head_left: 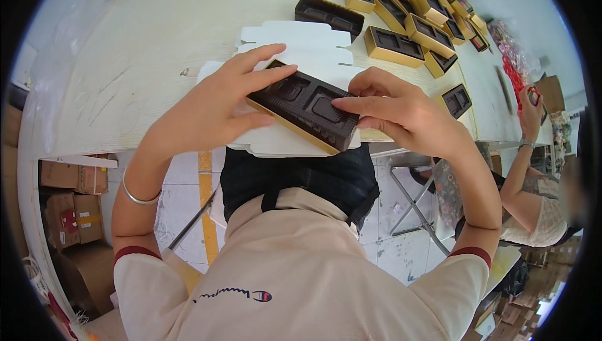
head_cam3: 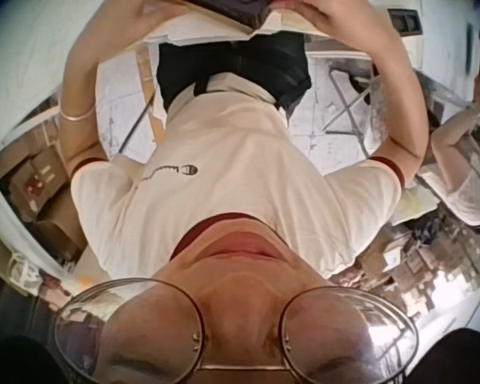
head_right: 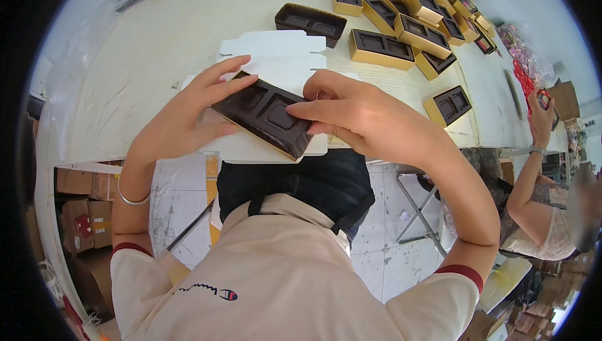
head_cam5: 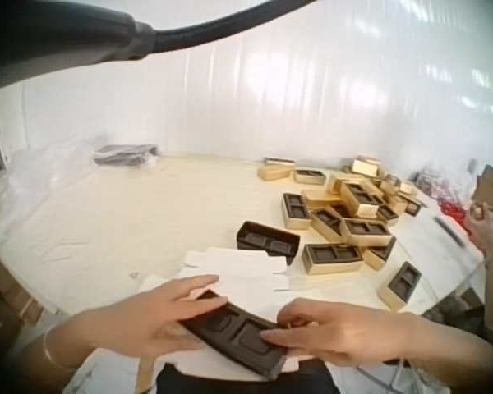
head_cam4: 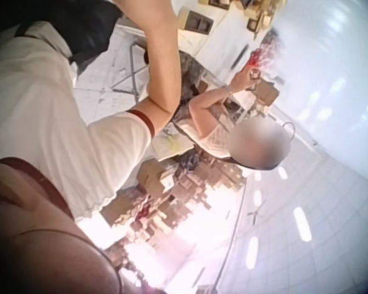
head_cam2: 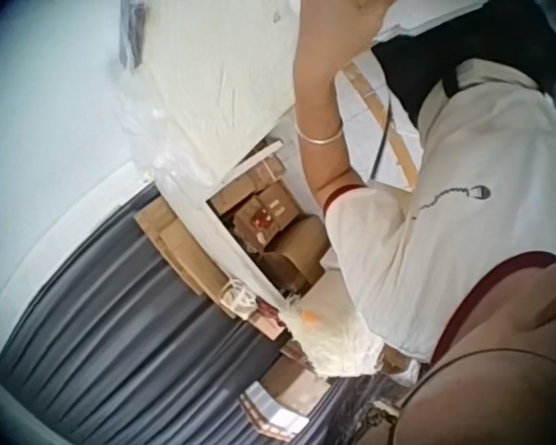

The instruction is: The person folds flat cardboard sheets into small rectangular boxes, inserts black plastic trays into them, and closes the lids. The process is repeated continuously with multiple units on a cluttered worktable.

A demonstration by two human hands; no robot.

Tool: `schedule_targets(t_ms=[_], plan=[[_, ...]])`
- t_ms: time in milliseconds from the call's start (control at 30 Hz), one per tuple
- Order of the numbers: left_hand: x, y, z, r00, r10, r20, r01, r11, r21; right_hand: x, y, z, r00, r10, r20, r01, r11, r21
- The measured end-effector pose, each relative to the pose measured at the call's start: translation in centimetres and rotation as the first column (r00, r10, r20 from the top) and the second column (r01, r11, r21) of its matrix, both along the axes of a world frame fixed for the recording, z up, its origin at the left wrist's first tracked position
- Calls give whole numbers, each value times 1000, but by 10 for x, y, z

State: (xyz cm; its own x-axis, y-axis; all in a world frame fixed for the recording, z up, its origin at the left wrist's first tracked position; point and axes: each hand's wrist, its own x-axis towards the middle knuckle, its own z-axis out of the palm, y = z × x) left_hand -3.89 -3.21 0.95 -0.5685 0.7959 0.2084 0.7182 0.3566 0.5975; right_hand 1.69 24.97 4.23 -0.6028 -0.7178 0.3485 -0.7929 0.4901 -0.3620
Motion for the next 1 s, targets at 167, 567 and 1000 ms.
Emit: schedule_targets(t_ms=[167, 567, 1000], plan=[[26, 24, 0, 984, 93, -152, -97, 995, -15, -2, -3, 2, 971, 70, -227, -21, 977, 212], [38, 35, -7, 933, 231, -275, -262, 962, -82, 16, -23, -9, 980, -159, 121, 173, 978, -117], [24, 22, -11, 836, -2, -549, -127, 972, -198, 57, -49, -42, 761, -149, -631, 516, 728, 451]])
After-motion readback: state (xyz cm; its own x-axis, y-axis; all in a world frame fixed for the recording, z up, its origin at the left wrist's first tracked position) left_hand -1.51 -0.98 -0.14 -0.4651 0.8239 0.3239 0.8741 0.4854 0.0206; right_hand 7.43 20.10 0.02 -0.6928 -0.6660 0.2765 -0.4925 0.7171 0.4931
